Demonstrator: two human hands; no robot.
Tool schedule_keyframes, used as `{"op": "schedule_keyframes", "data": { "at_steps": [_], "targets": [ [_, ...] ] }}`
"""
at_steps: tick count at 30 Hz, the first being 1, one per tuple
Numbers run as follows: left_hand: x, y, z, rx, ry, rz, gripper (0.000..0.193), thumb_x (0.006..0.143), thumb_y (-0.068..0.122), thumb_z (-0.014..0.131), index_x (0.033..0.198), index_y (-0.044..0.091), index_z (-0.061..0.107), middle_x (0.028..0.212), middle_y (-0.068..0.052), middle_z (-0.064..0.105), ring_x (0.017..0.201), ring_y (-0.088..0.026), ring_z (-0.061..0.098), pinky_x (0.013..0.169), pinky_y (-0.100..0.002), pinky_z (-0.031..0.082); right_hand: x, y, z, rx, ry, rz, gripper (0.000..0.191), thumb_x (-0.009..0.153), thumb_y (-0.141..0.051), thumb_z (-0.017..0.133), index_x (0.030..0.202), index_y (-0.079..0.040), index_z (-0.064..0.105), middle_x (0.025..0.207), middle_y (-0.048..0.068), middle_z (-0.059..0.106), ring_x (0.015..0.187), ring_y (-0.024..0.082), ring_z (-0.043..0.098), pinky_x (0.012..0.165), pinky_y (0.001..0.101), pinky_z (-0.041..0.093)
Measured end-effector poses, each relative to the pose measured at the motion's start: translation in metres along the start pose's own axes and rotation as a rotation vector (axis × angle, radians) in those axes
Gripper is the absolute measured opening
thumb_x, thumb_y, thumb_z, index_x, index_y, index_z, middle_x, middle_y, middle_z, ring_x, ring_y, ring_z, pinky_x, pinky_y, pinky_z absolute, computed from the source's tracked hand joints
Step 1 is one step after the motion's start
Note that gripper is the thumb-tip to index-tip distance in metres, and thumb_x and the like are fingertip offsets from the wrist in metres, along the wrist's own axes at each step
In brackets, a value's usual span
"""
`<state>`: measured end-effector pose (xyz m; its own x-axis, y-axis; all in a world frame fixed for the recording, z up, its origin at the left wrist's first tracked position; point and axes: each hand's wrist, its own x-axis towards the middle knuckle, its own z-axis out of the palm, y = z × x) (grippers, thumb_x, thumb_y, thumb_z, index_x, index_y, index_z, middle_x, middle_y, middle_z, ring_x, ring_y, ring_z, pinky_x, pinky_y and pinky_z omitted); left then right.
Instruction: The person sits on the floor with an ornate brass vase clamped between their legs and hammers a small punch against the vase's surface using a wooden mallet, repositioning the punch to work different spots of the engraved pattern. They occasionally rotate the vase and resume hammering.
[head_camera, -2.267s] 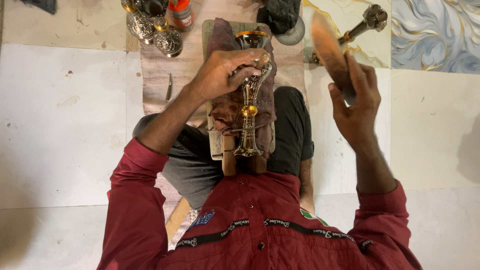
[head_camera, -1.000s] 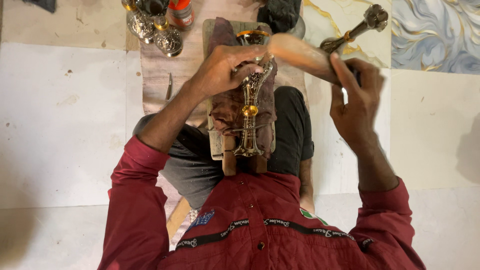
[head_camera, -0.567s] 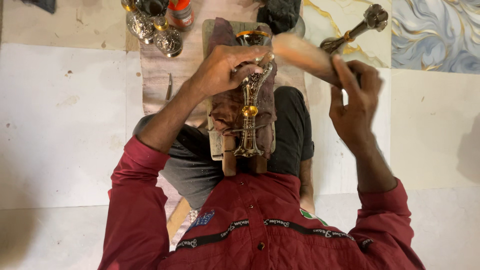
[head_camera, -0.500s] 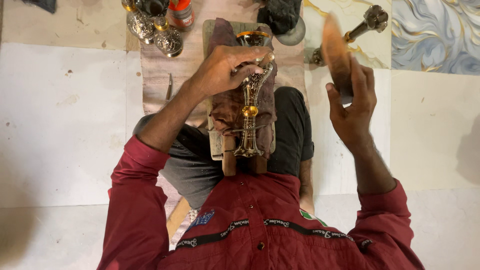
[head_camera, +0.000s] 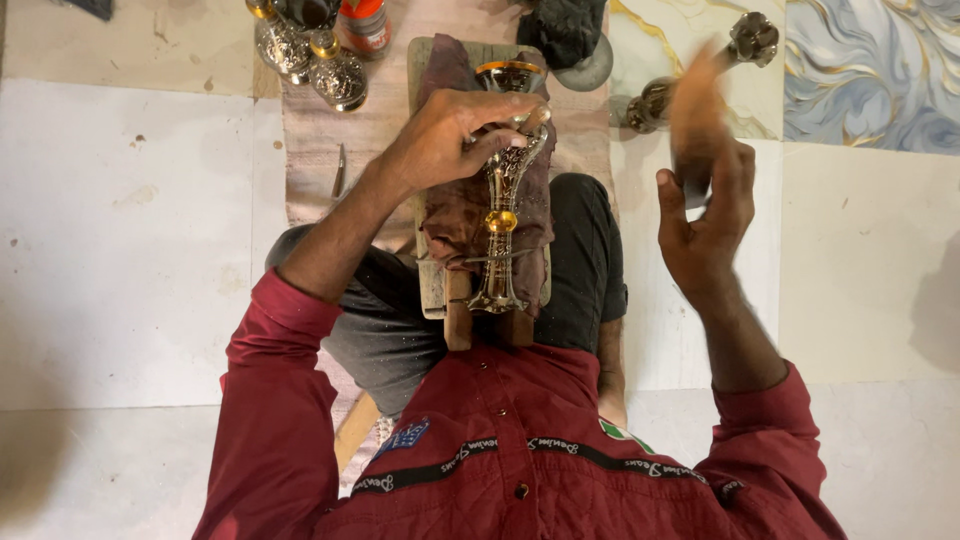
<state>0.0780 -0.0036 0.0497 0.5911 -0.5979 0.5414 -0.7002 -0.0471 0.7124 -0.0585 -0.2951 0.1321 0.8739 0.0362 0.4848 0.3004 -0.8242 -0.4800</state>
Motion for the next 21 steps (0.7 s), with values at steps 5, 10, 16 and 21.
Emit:
{"op": "schedule_keyframes", "data": {
  "at_steps": [5,10,16,21],
  "targets": [
    [-0.002,-0.009,0.006,-0.032,0.101,0.05,0.043,0.103,0.004,0.075,0.143,0.008,0.06,0.124,-0.013,0.074,0.108,-0.022,0.077,0.093,-0.032,0.065,-0.005,0.009,0.002,-0.356,-0.137,-0.153,0.064,0.098,0.003,0.072,0.157,-0.015,0.058,0.121,0.01,0.061,0.11,0.03,0.057,0.092,0.044,0.041],
    [-0.012,-0.017,0.005,-0.401,0.193,-0.088,0.048,0.107,-0.004,0.069,0.15,0.01,0.052,0.108,-0.007,0.076,0.104,-0.013,0.074,0.094,-0.027,0.064,-0.004,0.019,0.013,-0.349,-0.274,-0.144,0.064,0.095,0.002,0.072,0.155,-0.016,0.059,0.117,0.012,0.062,0.104,0.03,0.058,0.087,0.0443,0.043],
    [-0.013,-0.023,0.009,-0.346,0.126,-0.04,0.053,0.105,-0.009,0.067,0.152,0.008,0.05,0.123,-0.013,0.075,0.114,-0.017,0.074,0.101,-0.031,0.065,0.007,0.026,0.014,-0.386,-0.293,-0.181,0.059,0.097,-0.001,0.071,0.152,-0.019,0.062,0.117,0.012,0.063,0.105,0.031,0.059,0.085,0.0445,0.043],
    [-0.014,-0.023,0.013,-0.288,0.153,-0.108,0.054,0.103,-0.008,0.069,0.15,0.007,0.05,0.119,-0.012,0.077,0.109,-0.016,0.075,0.094,-0.028,0.066,0.026,0.023,0.006,-0.416,-0.297,-0.246,0.055,0.1,-0.004,0.068,0.153,-0.018,0.064,0.118,0.012,0.063,0.104,0.029,0.059,0.086,0.0434,0.043]
  ]
}}
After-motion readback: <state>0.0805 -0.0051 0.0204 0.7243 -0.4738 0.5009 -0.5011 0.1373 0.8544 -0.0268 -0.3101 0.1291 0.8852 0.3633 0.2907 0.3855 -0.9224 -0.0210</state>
